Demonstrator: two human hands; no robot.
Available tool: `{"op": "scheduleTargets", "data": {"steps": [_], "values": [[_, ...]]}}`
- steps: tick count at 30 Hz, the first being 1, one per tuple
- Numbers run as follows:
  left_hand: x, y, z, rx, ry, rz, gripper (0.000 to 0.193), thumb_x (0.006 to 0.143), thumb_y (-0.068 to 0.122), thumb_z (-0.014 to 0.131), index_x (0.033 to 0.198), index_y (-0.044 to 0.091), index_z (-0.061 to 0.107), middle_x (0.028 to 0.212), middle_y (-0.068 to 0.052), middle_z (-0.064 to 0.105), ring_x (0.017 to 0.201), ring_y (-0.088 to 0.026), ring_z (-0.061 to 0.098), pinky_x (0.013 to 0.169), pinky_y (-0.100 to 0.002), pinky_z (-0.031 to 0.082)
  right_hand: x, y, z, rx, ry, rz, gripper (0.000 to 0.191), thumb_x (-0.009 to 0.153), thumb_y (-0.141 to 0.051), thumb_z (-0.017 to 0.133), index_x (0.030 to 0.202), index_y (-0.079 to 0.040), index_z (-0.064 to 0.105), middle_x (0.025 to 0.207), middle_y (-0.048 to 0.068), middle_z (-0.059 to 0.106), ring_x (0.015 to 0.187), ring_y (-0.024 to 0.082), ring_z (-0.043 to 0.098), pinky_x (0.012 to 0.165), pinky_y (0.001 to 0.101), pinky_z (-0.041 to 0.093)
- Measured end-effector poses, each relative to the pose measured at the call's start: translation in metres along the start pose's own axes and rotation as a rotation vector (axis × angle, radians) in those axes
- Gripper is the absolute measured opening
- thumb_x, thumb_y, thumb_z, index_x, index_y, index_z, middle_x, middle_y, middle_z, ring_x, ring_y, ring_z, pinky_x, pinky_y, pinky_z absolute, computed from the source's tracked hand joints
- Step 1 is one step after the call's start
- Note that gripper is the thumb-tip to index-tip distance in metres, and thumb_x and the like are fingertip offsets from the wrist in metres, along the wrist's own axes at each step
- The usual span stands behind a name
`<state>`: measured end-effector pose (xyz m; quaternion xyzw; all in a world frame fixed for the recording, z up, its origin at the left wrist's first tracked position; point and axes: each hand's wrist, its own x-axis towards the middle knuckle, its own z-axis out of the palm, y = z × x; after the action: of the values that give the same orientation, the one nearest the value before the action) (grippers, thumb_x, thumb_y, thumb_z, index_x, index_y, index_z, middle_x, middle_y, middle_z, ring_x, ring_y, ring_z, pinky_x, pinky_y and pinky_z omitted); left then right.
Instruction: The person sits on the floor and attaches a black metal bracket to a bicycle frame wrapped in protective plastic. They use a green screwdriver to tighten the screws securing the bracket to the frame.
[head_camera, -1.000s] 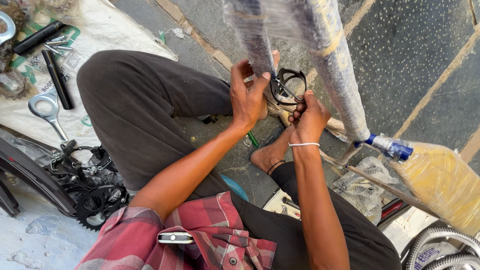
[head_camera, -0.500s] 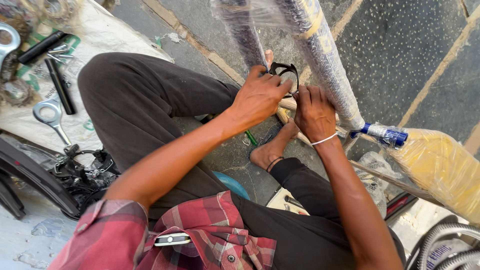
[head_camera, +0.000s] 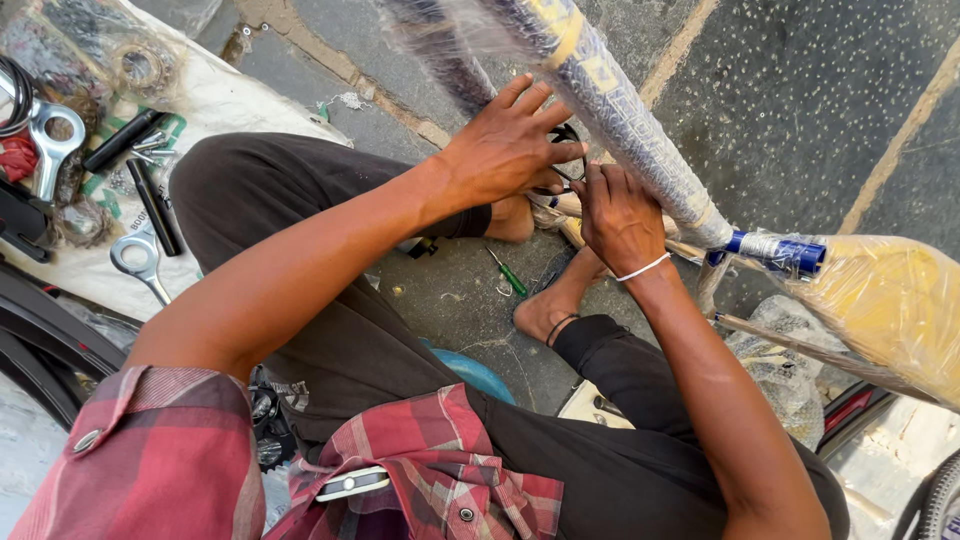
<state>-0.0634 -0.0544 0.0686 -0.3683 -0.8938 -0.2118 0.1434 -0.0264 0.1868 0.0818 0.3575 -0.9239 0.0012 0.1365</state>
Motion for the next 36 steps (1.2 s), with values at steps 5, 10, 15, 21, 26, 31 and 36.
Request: {"op": "scheduleTargets", "data": {"steps": [5, 10, 15, 21, 26, 31, 36], "values": [[-0.003, 0.0, -0.003, 0.044, 0.033, 0.022, 0.053, 0.087, 0.048, 0.076, 0.137, 0.031, 0.07, 0.138, -0.009, 0.054, 0.132, -0.034, 0.046, 0.113, -0.047, 0.034, -0.002, 0.001, 0.003, 0.01, 0.015, 0.005, 0.032, 0.104, -0.025, 0.069, 0.123, 0.001, 0.065, 0.107, 0.012, 0.065, 0.094, 0.03, 0.065, 0.078, 0.0411, 0.053], [-0.003, 0.007, -0.002, 0.106, 0.002, -0.01, 0.059, 0.085, 0.05, 0.076, 0.14, 0.031, 0.069, 0.133, -0.009, 0.057, 0.125, -0.038, 0.046, 0.108, -0.048, 0.036, -0.006, 0.004, 0.008, 0.001, 0.052, -0.012, 0.032, 0.106, -0.026, 0.068, 0.123, 0.001, 0.064, 0.107, 0.011, 0.063, 0.094, 0.028, 0.064, 0.079, 0.0403, 0.052], [0.001, 0.009, -0.004, 0.086, -0.054, -0.05, 0.061, 0.087, 0.051, 0.076, 0.143, 0.032, 0.065, 0.136, -0.009, 0.057, 0.124, -0.038, 0.047, 0.11, -0.05, 0.034, -0.008, 0.013, 0.018, 0.005, 0.025, -0.086, 0.022, 0.105, -0.026, 0.069, 0.104, -0.004, 0.062, 0.095, 0.01, 0.058, 0.088, 0.028, 0.062, 0.073, 0.0423, 0.05], [-0.001, 0.008, -0.001, 0.12, -0.164, -0.043, 0.069, 0.089, 0.056, 0.07, 0.151, 0.033, 0.053, 0.145, -0.01, 0.054, 0.134, -0.038, 0.044, 0.116, -0.053, 0.027, -0.007, -0.004, 0.036, 0.373, 0.014, 0.245, 0.031, 0.111, -0.022, 0.063, 0.088, -0.003, 0.055, 0.076, 0.01, 0.05, 0.068, 0.029, 0.053, 0.065, 0.0447, 0.044], [-0.006, 0.006, 0.006, 0.124, -0.167, -0.031, 0.069, 0.096, 0.059, 0.062, 0.157, 0.035, 0.042, 0.153, -0.014, 0.048, 0.141, -0.038, 0.04, 0.119, -0.054, 0.022, 0.004, -0.022, 0.036, 1.317, -0.082, 0.981, 0.042, 0.109, -0.031, 0.061, 0.081, -0.001, 0.059, 0.066, 0.0, 0.054, 0.058, 0.012, 0.046, 0.053, 0.0359, 0.038], [-0.005, 0.001, 0.013, 0.098, -0.266, -0.078, 0.075, 0.092, 0.06, 0.061, 0.158, 0.037, 0.036, 0.156, -0.017, 0.042, 0.144, -0.045, 0.033, 0.12, -0.057, 0.016, 0.007, -0.042, 0.016, 1.281, 0.097, 1.158, 0.026, 0.097, -0.025, 0.071, 0.092, -0.001, 0.064, 0.07, 0.001, 0.06, 0.054, 0.012, 0.051, 0.049, 0.0342, 0.043], [-0.007, 0.0, 0.018, 0.117, -0.313, -0.075, 0.079, 0.092, 0.06, 0.062, 0.161, 0.035, 0.031, 0.159, -0.021, 0.038, 0.146, -0.047, 0.029, 0.12, -0.058, 0.015, 0.001, -0.046, -0.006, 0.638, 0.142, 0.487, 0.016, 0.106, -0.013, 0.067, 0.109, 0.003, 0.067, 0.091, 0.015, 0.068, 0.08, 0.03, 0.066, 0.072, 0.0406, 0.053]]}}
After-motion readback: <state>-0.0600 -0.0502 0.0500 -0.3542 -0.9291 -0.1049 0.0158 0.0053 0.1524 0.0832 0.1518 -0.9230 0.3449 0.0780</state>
